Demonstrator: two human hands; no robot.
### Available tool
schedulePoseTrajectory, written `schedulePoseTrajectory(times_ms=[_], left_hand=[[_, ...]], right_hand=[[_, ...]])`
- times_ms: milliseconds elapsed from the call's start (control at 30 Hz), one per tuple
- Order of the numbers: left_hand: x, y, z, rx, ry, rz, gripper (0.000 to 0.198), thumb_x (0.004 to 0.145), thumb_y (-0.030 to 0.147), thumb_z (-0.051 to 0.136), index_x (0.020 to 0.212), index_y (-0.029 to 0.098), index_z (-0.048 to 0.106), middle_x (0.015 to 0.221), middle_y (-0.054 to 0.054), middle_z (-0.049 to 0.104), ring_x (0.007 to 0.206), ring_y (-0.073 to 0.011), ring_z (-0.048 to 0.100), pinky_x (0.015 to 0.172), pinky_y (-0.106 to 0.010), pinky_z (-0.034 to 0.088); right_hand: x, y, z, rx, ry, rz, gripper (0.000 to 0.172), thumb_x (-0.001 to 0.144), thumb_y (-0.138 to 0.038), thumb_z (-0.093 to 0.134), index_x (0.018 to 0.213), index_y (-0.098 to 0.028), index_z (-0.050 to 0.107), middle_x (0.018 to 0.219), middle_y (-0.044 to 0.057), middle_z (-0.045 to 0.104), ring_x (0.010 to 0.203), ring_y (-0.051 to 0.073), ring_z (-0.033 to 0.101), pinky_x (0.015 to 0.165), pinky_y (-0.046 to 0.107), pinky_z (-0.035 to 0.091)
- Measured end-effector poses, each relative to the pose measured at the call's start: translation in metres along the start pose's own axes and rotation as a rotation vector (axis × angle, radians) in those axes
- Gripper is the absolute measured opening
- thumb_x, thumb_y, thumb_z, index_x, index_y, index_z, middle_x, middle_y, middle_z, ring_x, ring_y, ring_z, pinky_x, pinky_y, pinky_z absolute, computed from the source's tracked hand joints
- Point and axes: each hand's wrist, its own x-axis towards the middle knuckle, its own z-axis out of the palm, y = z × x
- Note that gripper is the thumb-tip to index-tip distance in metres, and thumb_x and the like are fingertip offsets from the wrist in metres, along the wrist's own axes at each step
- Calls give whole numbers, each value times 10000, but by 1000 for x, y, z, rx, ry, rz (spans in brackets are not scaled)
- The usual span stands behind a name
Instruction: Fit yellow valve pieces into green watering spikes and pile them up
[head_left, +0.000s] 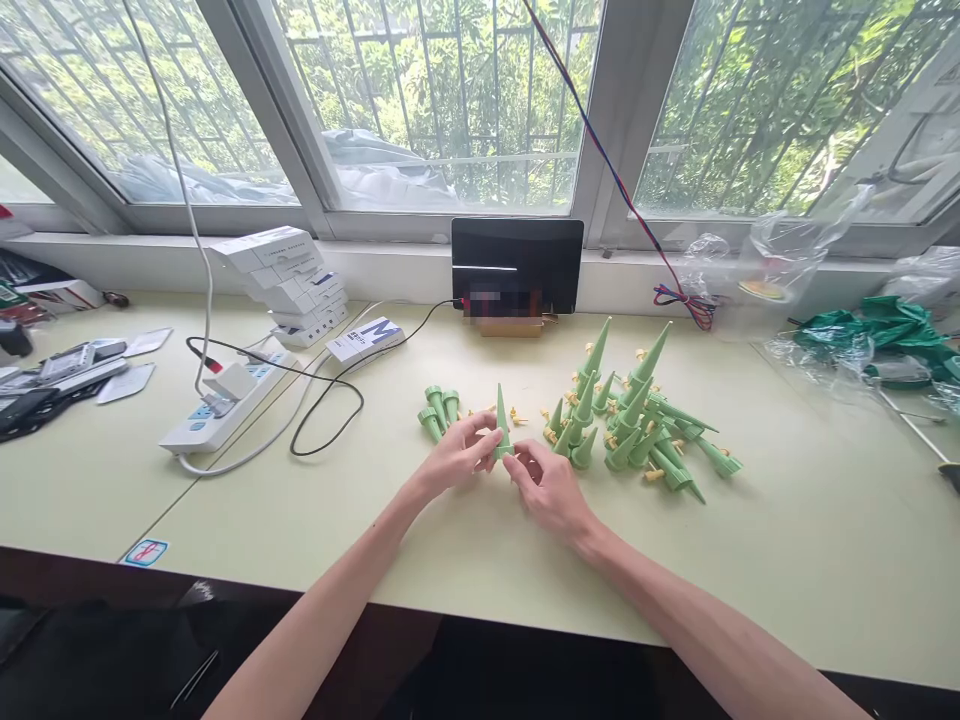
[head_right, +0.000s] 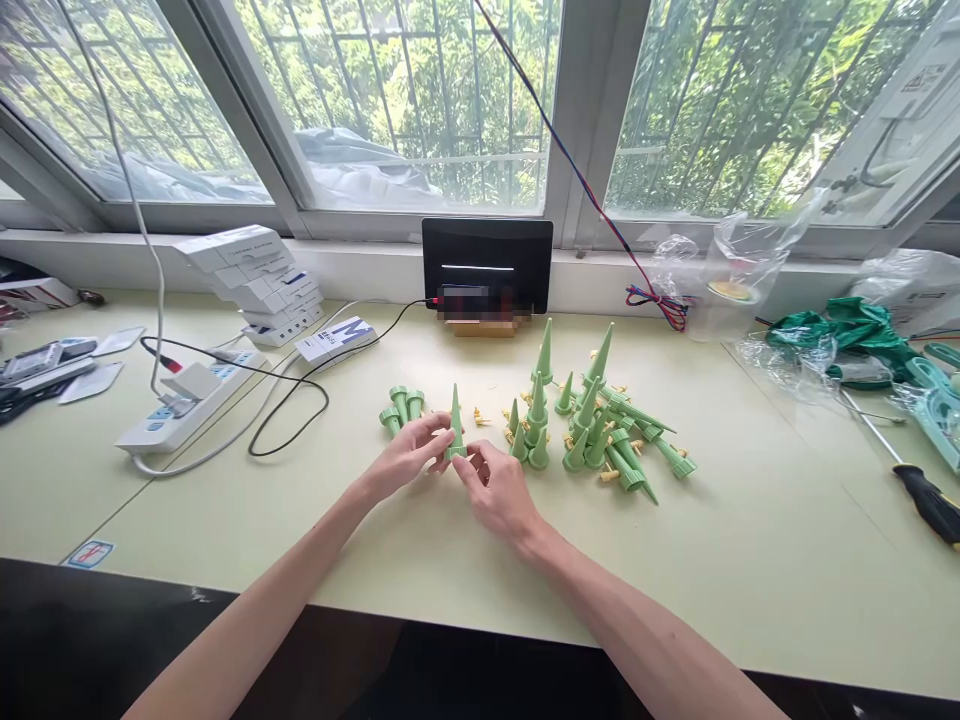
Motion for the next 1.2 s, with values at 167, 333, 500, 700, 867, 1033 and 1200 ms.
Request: schedulePoseTrajectory(times_ms=[167,333,500,700,867,1033,1200], left_hand=[[-1,-3,0,72,34,23,273,894,427,585,853,160,539,699,32,422,532,-59,396,490,-201,332],[0,-7,2,119,97,78,255,898,412,578,885,157,571,793,4,493,530,-54,413,473,-207,340],[1,-9,0,184,132,111,241,897,394,574,861,155,569,726,11,486,548,-74,433,478,-207,365],[2,-9,-3,253,146,124,248,895,376,564,776,163,523,648,28,436,535,-82,419,466,-201,354],[3,-8,-6,245,320,158,281,882,416,580,759,172,516,609,36,430,491,-76,415,444,-191,342],[4,-4,-6,223,488,195,325,878,468,578,756,168,551,617,23,482,451,-70,440,421,-195,350],[4,-3,-5,240,557,251,361,867,486,588,698,172,525,572,30,470,430,-69,414,398,-195,331]], right_hand=[[2,3,1,-45,-5,-6,233,934,-394,524,915,-168,579,592,-47,462,487,104,409,481,237,312],[1,3,1,-65,-22,3,215,928,-377,530,904,-168,576,584,-47,472,488,105,405,479,238,306],[0,4,2,-103,-42,-8,224,932,-369,526,916,-158,599,582,-46,482,510,108,406,503,240,319],[0,5,1,-155,-65,-21,244,946,-356,507,942,-150,637,560,-52,472,506,104,398,515,239,311],[1,4,1,-181,-69,-34,265,963,-335,475,872,-153,645,547,-54,457,494,96,369,509,236,299],[-2,5,3,-304,-76,-96,280,982,-313,449,852,-158,642,622,-20,550,534,109,438,556,241,343],[-2,-2,8,-597,-96,-152,241,1017,-250,399,942,-162,610,863,59,645,727,155,593,657,249,412]])
